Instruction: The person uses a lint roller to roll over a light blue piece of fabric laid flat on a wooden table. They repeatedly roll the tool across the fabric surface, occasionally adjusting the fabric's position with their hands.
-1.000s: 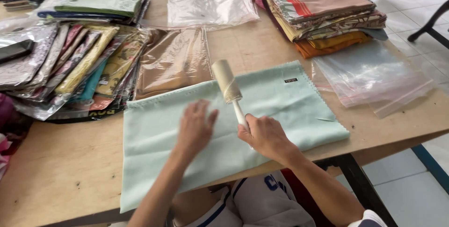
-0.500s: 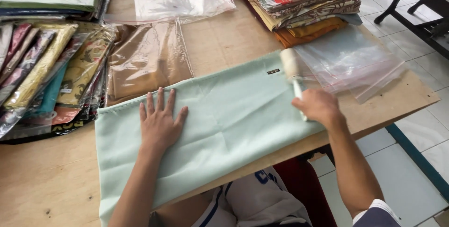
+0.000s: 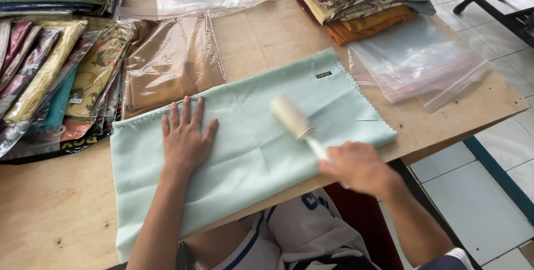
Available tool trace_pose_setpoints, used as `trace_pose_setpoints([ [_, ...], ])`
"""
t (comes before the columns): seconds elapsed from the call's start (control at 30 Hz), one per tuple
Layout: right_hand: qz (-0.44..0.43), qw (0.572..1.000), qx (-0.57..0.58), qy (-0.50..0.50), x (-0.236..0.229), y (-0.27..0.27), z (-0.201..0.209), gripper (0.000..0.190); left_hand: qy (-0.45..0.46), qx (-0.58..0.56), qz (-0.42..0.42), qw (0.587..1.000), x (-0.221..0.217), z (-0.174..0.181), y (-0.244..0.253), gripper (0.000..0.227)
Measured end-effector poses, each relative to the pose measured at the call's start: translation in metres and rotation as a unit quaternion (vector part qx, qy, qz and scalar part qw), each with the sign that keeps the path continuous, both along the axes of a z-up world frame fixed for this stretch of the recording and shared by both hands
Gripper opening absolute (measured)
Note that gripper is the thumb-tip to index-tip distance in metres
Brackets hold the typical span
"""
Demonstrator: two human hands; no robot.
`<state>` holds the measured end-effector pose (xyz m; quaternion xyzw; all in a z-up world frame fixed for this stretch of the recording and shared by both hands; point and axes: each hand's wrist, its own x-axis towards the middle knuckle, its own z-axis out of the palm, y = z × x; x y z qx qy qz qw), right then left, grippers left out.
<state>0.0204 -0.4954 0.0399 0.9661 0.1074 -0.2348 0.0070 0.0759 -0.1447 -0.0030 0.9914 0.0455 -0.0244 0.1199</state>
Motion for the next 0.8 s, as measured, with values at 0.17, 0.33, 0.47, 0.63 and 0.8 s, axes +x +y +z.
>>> trace_pose_setpoints([
  [0.17,-0.218,0.976,0.012,-0.017,0.013,-0.069,0.019,0.052,-0.022,-0.004,-0.007,1.0,0.008,-0.017,0.007,0.074],
  [0.33,-0.288,0.957,0.039,-0.02,-0.016,-0.05,0.033,0.042,-0.035,-0.005,-0.01,0.999,0.012,-0.023,0.009,0.075],
  [0.47,-0.098,0.988,0.111,0.04,-0.051,-0.005,-0.001,0.033,-0.035,-0.005,-0.008,0.999,0.01,-0.022,0.008,0.074],
  [0.63,-0.084,0.973,0.166,0.134,-0.054,-0.005,0.014,0.034,-0.025,-0.009,-0.006,1.0,0.007,-0.017,0.008,0.074],
  [0.8,-0.362,0.917,0.161,0.04,-0.044,-0.082,0.015,0.041,-0.008,-0.012,0.002,1.0,0.008,-0.015,0.007,0.074],
])
